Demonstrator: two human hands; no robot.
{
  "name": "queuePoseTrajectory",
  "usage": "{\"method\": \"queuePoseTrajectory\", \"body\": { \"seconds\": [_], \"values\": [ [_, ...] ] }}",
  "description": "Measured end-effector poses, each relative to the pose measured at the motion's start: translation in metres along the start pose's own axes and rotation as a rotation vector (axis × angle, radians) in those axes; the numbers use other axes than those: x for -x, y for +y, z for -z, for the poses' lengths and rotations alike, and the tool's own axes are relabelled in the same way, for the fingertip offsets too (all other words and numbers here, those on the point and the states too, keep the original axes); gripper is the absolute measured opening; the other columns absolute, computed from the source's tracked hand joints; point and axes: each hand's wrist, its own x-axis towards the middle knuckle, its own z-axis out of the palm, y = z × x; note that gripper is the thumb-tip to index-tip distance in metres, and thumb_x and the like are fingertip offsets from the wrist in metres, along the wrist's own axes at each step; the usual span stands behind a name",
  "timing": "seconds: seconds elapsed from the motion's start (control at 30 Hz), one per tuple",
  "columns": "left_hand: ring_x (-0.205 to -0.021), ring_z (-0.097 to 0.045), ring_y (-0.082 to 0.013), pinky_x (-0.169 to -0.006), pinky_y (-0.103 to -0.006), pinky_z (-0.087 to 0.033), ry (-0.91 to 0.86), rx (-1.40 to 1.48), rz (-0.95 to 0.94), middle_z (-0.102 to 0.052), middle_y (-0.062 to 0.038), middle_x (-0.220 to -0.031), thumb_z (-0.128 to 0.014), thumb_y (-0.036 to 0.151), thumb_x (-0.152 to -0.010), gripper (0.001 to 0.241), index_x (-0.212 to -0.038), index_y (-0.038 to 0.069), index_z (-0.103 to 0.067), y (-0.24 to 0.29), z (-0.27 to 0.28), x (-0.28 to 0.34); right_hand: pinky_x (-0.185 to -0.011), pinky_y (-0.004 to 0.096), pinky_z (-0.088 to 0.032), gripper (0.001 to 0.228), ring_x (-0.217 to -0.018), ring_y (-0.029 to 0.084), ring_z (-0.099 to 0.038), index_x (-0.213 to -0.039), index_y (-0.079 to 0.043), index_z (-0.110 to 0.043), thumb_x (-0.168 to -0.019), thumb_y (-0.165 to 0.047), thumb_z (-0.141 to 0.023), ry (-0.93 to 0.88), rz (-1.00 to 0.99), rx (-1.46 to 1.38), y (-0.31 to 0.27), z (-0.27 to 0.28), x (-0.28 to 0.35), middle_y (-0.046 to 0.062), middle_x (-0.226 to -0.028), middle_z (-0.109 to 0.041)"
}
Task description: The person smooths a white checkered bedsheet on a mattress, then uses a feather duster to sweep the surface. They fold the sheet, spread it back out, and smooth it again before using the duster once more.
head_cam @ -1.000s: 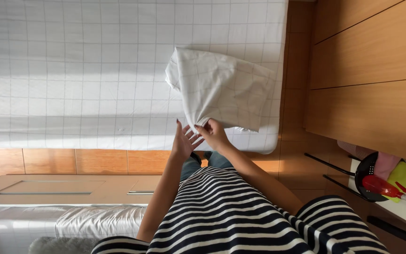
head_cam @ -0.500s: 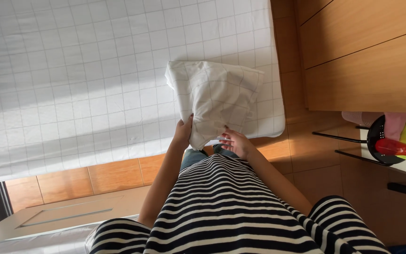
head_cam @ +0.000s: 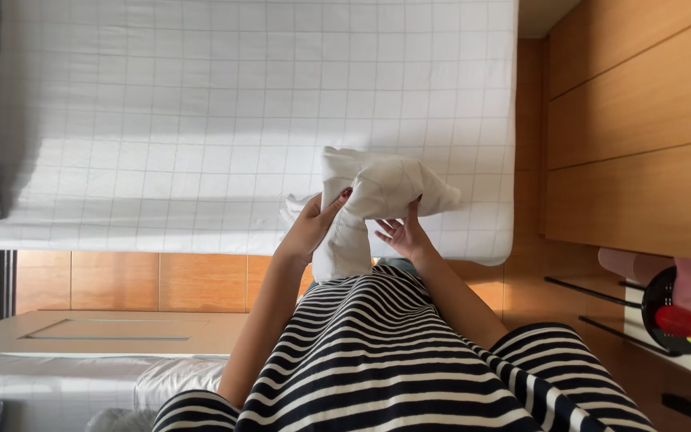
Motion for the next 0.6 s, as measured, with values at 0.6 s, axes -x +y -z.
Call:
{"method": "queuePoseTrajectory", "body": {
  "seconds": [0.6],
  "values": [
    [-0.08, -0.058, -0.0109, -0.072, -0.0294, -0.049, 0.585, -0.353, -0.367, -0.068, -0.007, -0.086, -0.051, 0.05, -0.107, 0.054, -0.115, 0.001, -0.072, 0.026, 0.185, 0.104, -0.1, 0.042, -0.06, 0.039, -0.116, 0.026, -0.067, -0.127, 0.0, -0.058, -0.098, -0.02, -0.076, -0.543, 0.963, 0.361, -0.174, -0.34, 0.196, 0.013, -0.123, -0.068]
  ]
}}
